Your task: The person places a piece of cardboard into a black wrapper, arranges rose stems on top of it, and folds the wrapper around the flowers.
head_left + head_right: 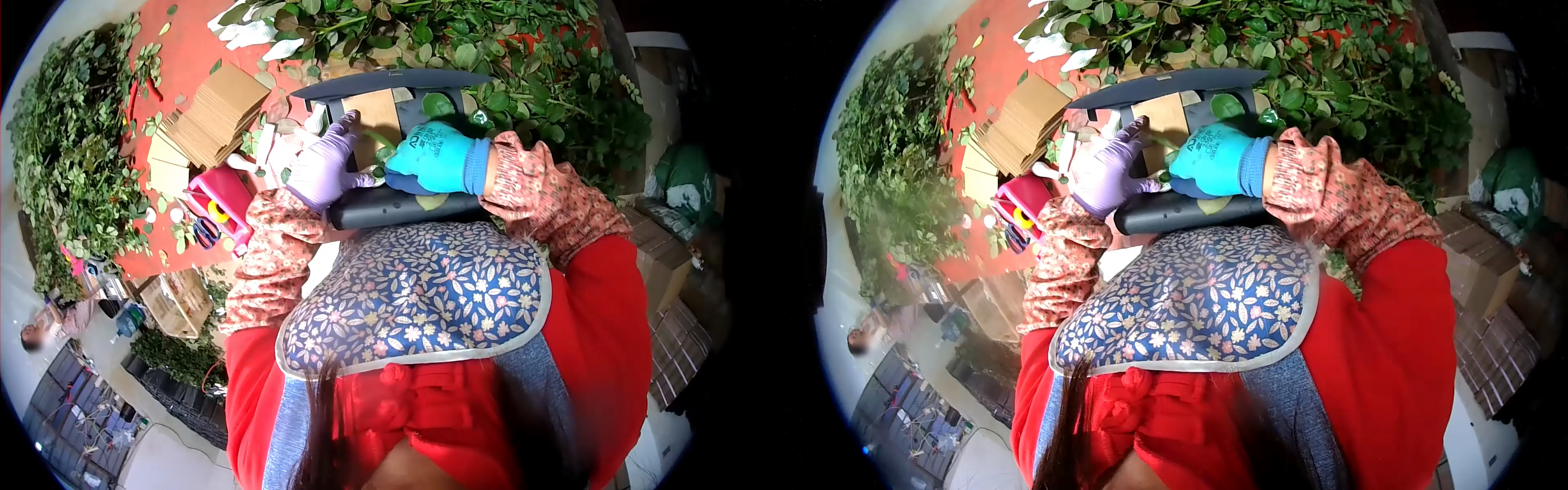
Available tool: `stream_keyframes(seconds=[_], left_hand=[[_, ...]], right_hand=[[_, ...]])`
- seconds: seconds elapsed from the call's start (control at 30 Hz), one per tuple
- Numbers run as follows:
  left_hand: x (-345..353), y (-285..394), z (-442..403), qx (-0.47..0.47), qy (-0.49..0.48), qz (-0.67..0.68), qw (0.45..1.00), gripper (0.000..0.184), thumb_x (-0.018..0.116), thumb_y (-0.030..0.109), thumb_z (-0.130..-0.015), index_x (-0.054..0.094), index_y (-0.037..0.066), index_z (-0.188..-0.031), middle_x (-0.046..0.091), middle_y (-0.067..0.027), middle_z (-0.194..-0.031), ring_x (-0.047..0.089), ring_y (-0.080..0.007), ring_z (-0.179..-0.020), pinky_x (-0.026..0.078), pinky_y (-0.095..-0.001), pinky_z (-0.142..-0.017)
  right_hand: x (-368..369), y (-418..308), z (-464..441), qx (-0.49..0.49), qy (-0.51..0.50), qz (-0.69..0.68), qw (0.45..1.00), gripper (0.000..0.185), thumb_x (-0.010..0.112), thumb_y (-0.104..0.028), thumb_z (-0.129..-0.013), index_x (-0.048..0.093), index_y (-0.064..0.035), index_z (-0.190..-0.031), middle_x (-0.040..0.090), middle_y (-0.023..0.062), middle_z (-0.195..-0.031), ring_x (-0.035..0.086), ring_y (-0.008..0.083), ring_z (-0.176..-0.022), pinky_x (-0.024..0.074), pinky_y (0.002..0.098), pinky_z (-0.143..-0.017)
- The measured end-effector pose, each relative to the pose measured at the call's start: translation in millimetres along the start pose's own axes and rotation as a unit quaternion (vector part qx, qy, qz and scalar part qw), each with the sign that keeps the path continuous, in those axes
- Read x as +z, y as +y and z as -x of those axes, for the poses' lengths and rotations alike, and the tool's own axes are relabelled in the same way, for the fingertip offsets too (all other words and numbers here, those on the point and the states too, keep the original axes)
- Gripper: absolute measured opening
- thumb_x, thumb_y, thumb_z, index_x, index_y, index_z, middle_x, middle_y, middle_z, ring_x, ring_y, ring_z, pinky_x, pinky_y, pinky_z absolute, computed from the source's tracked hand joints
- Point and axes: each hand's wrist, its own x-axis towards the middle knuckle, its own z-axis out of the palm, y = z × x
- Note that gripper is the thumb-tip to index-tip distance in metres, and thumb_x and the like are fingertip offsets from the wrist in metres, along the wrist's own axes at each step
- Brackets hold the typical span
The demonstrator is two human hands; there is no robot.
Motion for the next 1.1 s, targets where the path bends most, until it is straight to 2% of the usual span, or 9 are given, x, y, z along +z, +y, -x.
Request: stream_keyframes(seconds=[0.3, 0.4, 0.53, 0.63, 0.7, 0.83, 0.87, 0.93, 1.1], left_hand=[[-1.2, -34.2, 3.9, 0.029, 0.013, 0.077, 0.997, 0.041, 0.073, 0.016, -0.082, 0.065, 0.008, -0.122, 0.058, -0.006, -0.137, 0.06, -0.029, -0.116, 0.05, -0.0363, -0.092], [-14.3, -10.6, 2.1, -0.024, -0.005, 0.077, 0.997, 0.06, 0.082, 0.032, -0.076, 0.062, 0.004, -0.125, 0.056, -0.0106, -0.139, 0.06, -0.0294, -0.117, 0.049, -0.0353, -0.094], [-0.4, 16.0, 3.5, -0.047, 0.044, -0.031, 0.997, 0.07, 0.087, 0.031, -0.064, 0.062, 0.001, -0.121, 0.051, -0.0149, -0.139, 0.056, -0.0342, -0.119, 0.048, -0.0395, -0.097], [6.7, 22.2, 5.0, -0.067, 0.051, -0.074, 0.994, 0.065, 0.084, 0.027, -0.067, 0.059, 0.003, -0.123, 0.051, -0.0135, -0.137, 0.063, -0.033, -0.105, 0.052, -0.0395, -0.087], [4.4, 22.2, 2.2, -0.088, 0.008, -0.048, 0.995, 0.063, 0.082, 0.023, -0.068, 0.058, 0.002, -0.123, 0.05, -0.0144, -0.137, 0.063, -0.0334, -0.105, 0.053, -0.04, -0.086], [4.1, 24.5, 2.5, -0.089, 0.027, 0.002, 0.996, 0.066, 0.084, 0.018, -0.062, 0.058, 0.004, -0.121, 0.052, -0.0146, -0.133, 0.063, -0.0341, -0.1, 0.053, -0.0415, -0.08], [1.6, 26.4, 2.8, -0.085, 0.036, 0.039, 0.995, 0.065, 0.084, 0.017, -0.063, 0.058, 0.003, -0.121, 0.05, -0.0141, -0.135, 0.063, -0.0344, -0.1, 0.053, -0.041, -0.082], [5.7, 21.0, 2.9, -0.1, 0.011, -0.008, 0.995, 0.06, 0.083, 0.019, -0.065, 0.06, 0.002, -0.118, 0.049, -0.0145, -0.134, 0.062, -0.035, -0.1, 0.052, -0.0417, -0.083], [3.6, 24.6, 3.9, -0.118, 0.023, 0.004, 0.993, 0.055, 0.082, 0.021, -0.067, 0.062, 0.001, -0.114, 0.053, -0.0152, -0.126, 0.062, -0.036, -0.099, 0.052, -0.0421, -0.083]], right_hand=[[0.9, -2.0, -9.0, 0.031, -0.05, 0.015, 0.998, 0.021, 0.059, -0.028, -0.085, 0.07, -0.0108, -0.079, 0.068, 0.0136, -0.073, 0.067, 0.0336, -0.068, 0.0518, 0.0458, -0.061], [0.4, -0.8, -13.8, 0.025, -0.067, 0.012, 0.997, 0.022, 0.061, -0.031, -0.082, 0.071, -0.0112, -0.08, 0.068, 0.014, -0.075, 0.066, 0.0349, -0.068, 0.0517, 0.0466, -0.061], [3.7, 10.0, -4.3, -0.04, -0.035, -0.028, 0.998, 0.021, 0.063, -0.033, -0.08, 0.068, -0.0125, -0.078, 0.069, 0.0131, -0.079, 0.067, 0.0355, -0.07, 0.0522, 0.048, -0.063], [-31.7, -4.2, -7.2, -0.029, -0.208, 0.016, 0.978, 0.025, 0.073, -0.027, -0.07, 0.065, -0.0118, -0.088, 0.068, 0.0106, -0.082, 0.066, 0.0317, -0.068, 0.0512, 0.0443, -0.059], [-50.7, 0.2, 6.0, -0.113, 0.054, -0.049, 0.991, 0.027, 0.071, -0.022, -0.071, 0.068, -0.0123, -0.095, 0.07, 0.0095, -0.085, 0.066, 0.0311, -0.069, 0.0531, 0.0433, -0.061], [-157.4, 37.1, -21.1, 0.014, 0.289, 0.074, 0.954, 0.03, 0.065, -0.014, -0.086, 0.065, -0.0085, -0.115, 0.067, 0.0129, -0.09, 0.065, 0.0315, -0.084, 0.0536, 0.0405, -0.077], [-155.1, 72.7, -34.4, 0.087, 0.26, 0.099, 0.957, 0.027, 0.064, -0.027, -0.086, 0.065, -0.0115, -0.107, 0.066, 0.0122, -0.088, 0.065, 0.0335, -0.082, 0.0521, 0.0454, -0.07], [-111.9, 147.9, -60.3, 0.247, 0.107, 0.27, 0.924, 0.044, 0.065, -0.03, -0.085, 0.057, -0.0163, -0.126, 0.065, 0.0112, -0.113, 0.062, 0.0328, -0.105, 0.048, 0.0503, -0.083], [-95.3, 173.1, -52.5, 0.223, 0.085, 0.282, 0.929, 0.023, 0.059, -0.019, -0.086, 0.06, -0.0133, -0.108, 0.066, 0.0095, -0.1, 0.063, 0.0308, -0.097, 0.0474, 0.0465, -0.083]])
